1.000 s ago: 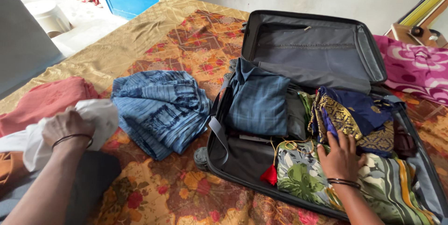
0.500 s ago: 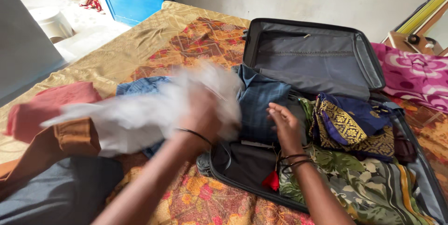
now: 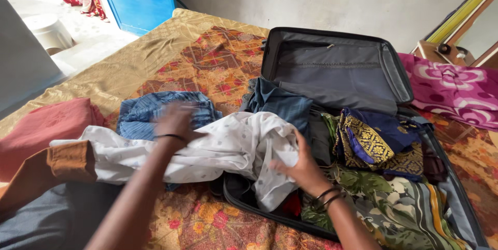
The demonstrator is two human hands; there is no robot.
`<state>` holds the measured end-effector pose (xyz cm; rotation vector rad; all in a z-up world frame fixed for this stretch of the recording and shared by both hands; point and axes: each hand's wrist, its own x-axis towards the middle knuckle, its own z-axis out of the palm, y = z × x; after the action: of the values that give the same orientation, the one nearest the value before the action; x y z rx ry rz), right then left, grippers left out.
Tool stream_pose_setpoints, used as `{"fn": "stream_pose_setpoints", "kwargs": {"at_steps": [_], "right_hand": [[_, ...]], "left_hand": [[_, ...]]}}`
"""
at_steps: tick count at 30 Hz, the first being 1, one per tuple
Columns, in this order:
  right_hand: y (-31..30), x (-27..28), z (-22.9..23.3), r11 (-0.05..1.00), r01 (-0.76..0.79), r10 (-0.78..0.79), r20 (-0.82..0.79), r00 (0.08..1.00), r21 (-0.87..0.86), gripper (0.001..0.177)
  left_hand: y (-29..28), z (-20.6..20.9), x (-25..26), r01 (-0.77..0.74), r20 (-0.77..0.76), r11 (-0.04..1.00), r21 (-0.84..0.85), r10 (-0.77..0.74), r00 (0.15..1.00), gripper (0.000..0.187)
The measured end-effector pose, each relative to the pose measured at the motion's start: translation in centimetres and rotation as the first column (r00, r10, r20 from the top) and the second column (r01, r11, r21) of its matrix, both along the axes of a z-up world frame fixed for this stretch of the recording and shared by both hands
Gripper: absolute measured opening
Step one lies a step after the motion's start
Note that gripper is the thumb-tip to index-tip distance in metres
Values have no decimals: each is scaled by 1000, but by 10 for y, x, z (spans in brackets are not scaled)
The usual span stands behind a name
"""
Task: The person packs various items of clothing into a suitcase by hand, including a blue patterned garment, a white patterned shirt, and a pair of dark trousers, smoothing them down after placing them in the bag.
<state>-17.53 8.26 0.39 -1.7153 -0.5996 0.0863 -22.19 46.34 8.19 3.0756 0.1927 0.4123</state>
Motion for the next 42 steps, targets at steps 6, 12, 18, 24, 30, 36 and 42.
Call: {"fn": "stream_pose_setpoints", "kwargs": {"at_steps": [6, 12, 18, 24, 30, 36, 42], "right_hand": [[0, 16, 7, 824, 331, -351, 45, 935, -460, 49], [-55, 79, 126, 800, 553, -441, -396, 805, 234, 42], [-148, 123, 247, 445, 275, 141, -370, 918, 852, 37], [-174, 107, 280, 804, 119, 27, -235, 972, 583, 38], [-93, 61, 208, 984, 115, -149, -281, 948, -133, 29], [-90, 60, 146, 976, 215, -212, -417, 884, -40, 32], [-137, 67, 98, 911, 407, -342, -425, 838, 70, 28]], "left_hand": [[136, -41, -59, -702, -102, 706, -94, 695, 712, 75], [190, -100, -109, -756, -205, 654, 9, 742, 639, 79], [220, -136, -162, -719, -5, 694, 33, 720, 694, 73], [147, -79, -112, -591, 368, 796, 132, 514, 775, 45], [-10, -9, 34, 482, 669, 774, -411, -103, 736, 18], [-248, -28, 41, 427, 81, 549, -718, -544, 835, 100], [-287, -22, -8, 348, 82, 774, -529, -362, 929, 63]]}}
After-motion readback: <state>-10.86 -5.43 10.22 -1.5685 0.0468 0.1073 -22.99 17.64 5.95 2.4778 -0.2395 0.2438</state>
